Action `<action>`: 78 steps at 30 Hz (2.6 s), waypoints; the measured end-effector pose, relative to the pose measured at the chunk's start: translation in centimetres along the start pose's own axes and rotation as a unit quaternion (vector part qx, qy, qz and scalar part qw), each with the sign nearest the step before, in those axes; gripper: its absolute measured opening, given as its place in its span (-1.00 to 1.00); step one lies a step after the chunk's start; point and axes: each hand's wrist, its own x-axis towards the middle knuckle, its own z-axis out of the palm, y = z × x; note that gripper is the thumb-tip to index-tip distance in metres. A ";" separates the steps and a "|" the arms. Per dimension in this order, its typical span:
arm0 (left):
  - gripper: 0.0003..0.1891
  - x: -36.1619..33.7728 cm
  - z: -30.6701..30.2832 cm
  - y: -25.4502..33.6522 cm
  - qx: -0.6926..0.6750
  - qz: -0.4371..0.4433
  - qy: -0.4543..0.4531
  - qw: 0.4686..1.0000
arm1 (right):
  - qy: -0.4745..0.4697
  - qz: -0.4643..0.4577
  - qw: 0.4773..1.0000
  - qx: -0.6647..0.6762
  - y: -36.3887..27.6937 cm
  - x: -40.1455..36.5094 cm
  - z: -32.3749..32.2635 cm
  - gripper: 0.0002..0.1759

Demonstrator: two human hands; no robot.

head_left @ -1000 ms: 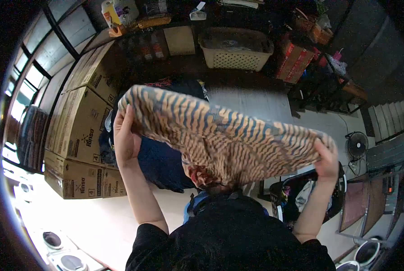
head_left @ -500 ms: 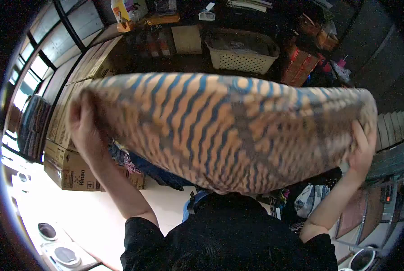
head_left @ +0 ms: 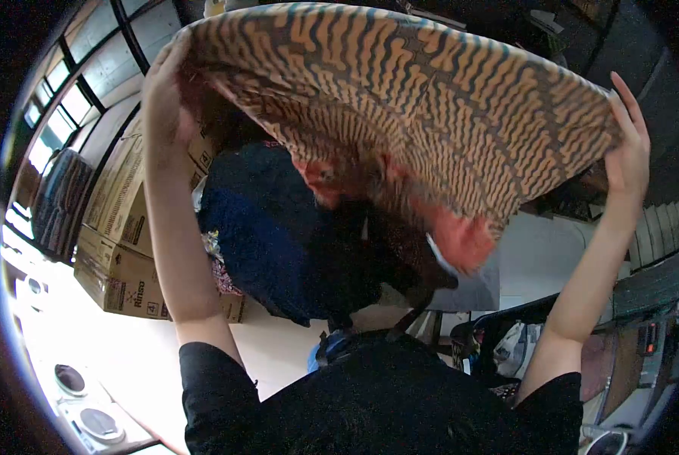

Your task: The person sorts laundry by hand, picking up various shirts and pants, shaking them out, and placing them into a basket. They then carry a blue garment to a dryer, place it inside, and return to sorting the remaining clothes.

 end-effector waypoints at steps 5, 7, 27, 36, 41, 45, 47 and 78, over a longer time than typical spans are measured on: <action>-0.74 -8.9 -2.3 1.9 0.091 -0.069 0.018 0.993 | -0.043 -0.001 0.993 -0.113 1.8 -8.1 -4.7 -0.49; -0.77 -13.4 -3.5 2.0 0.131 -0.135 -0.012 0.982 | -0.085 0.050 0.977 -0.188 2.8 -12.8 -6.7 -0.43; -0.56 -19.0 -5.1 -19.4 0.497 -0.099 0.072 0.859 | -0.089 0.227 0.915 -0.323 22.7 -22.1 1.2 -0.34; 0.02 -33.7 1.7 -23.4 0.599 -0.127 -0.396 0.684 | -0.469 0.232 0.724 -0.449 25.3 -33.5 10.2 0.14; -0.04 -34.1 1.7 -25.0 0.622 -0.157 -0.378 0.668 | -0.376 0.129 0.764 -0.509 26.7 -35.8 11.0 0.17; -0.18 -33.4 3.1 -26.3 0.641 -0.202 -0.340 0.658 | -0.387 0.053 0.766 -0.511 25.1 -32.9 13.9 0.05; -0.26 -32.7 3.7 -27.2 0.578 -0.230 -0.297 0.724 | -0.378 0.190 0.800 -0.426 28.4 -33.5 14.8 -0.06; -0.45 -32.6 2.2 -23.8 0.435 -0.320 -0.269 0.797 | 0.148 0.167 0.791 -0.570 -0.1 -26.2 -14.5 -0.30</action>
